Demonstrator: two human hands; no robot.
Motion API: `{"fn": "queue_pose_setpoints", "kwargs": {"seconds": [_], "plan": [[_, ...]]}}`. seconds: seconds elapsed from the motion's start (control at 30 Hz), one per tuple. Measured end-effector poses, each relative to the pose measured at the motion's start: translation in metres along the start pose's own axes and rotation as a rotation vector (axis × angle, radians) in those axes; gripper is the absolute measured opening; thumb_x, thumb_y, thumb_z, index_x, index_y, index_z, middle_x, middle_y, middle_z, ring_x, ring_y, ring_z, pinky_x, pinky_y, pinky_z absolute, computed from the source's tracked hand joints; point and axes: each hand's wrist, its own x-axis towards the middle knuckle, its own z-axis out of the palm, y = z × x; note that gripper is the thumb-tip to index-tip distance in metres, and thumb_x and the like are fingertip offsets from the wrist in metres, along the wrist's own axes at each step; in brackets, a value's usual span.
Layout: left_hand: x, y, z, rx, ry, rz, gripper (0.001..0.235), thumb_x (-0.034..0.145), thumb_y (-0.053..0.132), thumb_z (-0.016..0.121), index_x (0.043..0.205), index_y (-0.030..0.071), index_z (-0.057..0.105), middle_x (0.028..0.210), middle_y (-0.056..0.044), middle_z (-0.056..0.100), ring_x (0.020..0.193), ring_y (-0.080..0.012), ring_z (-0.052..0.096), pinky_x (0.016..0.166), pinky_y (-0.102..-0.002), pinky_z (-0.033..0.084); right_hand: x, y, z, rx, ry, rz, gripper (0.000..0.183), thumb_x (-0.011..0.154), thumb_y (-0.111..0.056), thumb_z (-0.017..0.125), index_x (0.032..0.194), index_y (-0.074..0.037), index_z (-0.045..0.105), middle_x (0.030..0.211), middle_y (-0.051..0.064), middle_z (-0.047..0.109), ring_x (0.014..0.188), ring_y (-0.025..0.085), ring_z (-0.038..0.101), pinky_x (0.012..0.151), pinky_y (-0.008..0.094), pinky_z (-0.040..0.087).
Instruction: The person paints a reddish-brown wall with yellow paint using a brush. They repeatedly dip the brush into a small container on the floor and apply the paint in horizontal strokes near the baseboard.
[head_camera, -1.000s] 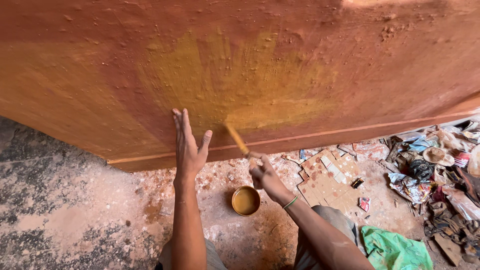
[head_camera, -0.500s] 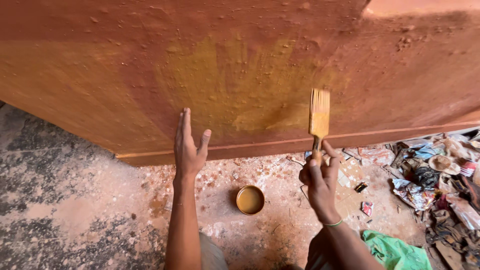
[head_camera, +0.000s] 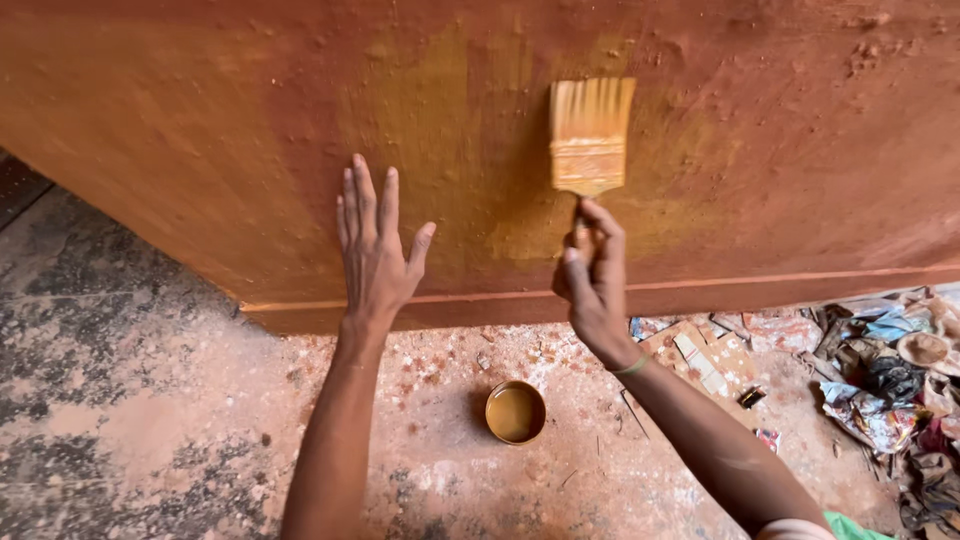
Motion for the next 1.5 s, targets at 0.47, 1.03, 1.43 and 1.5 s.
{"fn": "queue_pose_setpoints", "kwargs": {"seconds": [0.47, 1.03, 1.43, 1.5], "plan": [[0.01, -0.008, -0.022, -0.101, 0.02, -0.008, 0.08, 0.1, 0.053, 0.053, 0.16, 0.011, 0.02, 0.168, -0.015, 0.006, 0.156, -0.0348, 0.009, 0.127, -0.055, 0.01, -0.115, 0.11, 0.024, -0.13, -0.265, 0.249, 0.055, 0.104, -0.001, 0.041, 0.155, -0.014, 0.024, 0.115, 0.01, 0.042, 0.091, 0.017, 0.047, 0.074, 0.032, 0.046], [-0.003, -0.002, -0.007, -0.125, -0.079, -0.035, 0.084, 0.098, 0.062, 0.043, 0.16, 0.013, 0.014, 0.167, -0.016, -0.004, 0.155, -0.0363, -0.002, 0.125, -0.058, 0.003, 0.023, -0.113, 0.009, 0.551, -0.288, 0.182, 0.056, 0.096, -0.003, 0.049, 0.151, -0.008, 0.037, 0.097, 0.005, 0.055, 0.054, 0.008, 0.043, 0.044, 0.021, 0.04], [0.023, 0.016, -0.073, -0.09, -0.454, -0.134, 0.092, 0.09, 0.059, 0.055, 0.157, 0.014, 0.01, 0.163, -0.018, -0.001, 0.151, -0.0343, 0.0, 0.121, -0.049, 0.005, 0.006, -0.026, 0.033, -0.02, -0.257, 0.012, 0.058, 0.097, 0.002, 0.046, 0.151, -0.012, 0.029, 0.1, 0.005, 0.05, 0.065, 0.01, 0.048, 0.047, 0.019, 0.045], [0.019, 0.013, -0.072, -0.096, -0.401, -0.111, 0.094, 0.089, 0.057, 0.058, 0.157, 0.012, 0.011, 0.164, -0.016, 0.001, 0.151, -0.034, 0.002, 0.121, -0.049, 0.007, -0.023, 0.005, 0.035, 0.011, -0.288, 0.16, 0.061, 0.096, 0.006, 0.044, 0.151, -0.013, 0.028, 0.097, 0.005, 0.049, 0.065, 0.01, 0.047, 0.047, 0.019, 0.044]]}}
